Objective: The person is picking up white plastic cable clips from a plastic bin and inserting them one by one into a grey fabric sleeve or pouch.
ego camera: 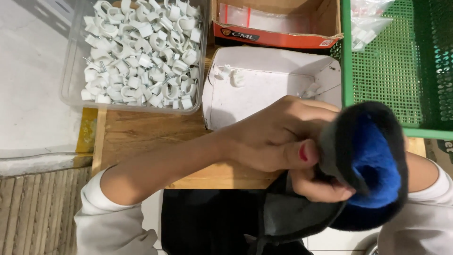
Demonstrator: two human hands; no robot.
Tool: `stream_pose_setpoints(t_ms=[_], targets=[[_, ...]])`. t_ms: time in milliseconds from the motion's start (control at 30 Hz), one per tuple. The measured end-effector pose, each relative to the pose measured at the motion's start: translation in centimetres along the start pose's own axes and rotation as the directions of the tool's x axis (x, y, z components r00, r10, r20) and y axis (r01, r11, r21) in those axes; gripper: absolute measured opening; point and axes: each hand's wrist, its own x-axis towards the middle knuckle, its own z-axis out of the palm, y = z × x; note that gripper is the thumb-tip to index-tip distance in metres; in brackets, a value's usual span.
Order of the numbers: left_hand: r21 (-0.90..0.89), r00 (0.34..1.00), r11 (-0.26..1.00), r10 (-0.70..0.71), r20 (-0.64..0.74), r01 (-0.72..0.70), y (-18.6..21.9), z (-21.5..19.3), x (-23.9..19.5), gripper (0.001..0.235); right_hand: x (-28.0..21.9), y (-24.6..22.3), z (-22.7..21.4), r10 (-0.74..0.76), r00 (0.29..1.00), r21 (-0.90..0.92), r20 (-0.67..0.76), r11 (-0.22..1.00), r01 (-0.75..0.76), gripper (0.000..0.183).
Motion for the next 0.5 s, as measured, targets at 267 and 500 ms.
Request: stream_pose_setpoints(t_ms=[267,500], targets=[[-0.068,0.965,0.98,-0.197,-0.173,0.188,0.0,0.3,-0.6,0.054,-0.8,0.6,1.7,-0.129,0.986,-0.141,-0.106,0.983,0.114,0.051],[-0.018,0.942,0.96,-0.276,-0.19,0.278,-0.1,-0.3,-0.6,0.056,-0.9,0.9,2.3,-0.277,0.942,-0.297,-0.189,0.93,0.214,0.064]])
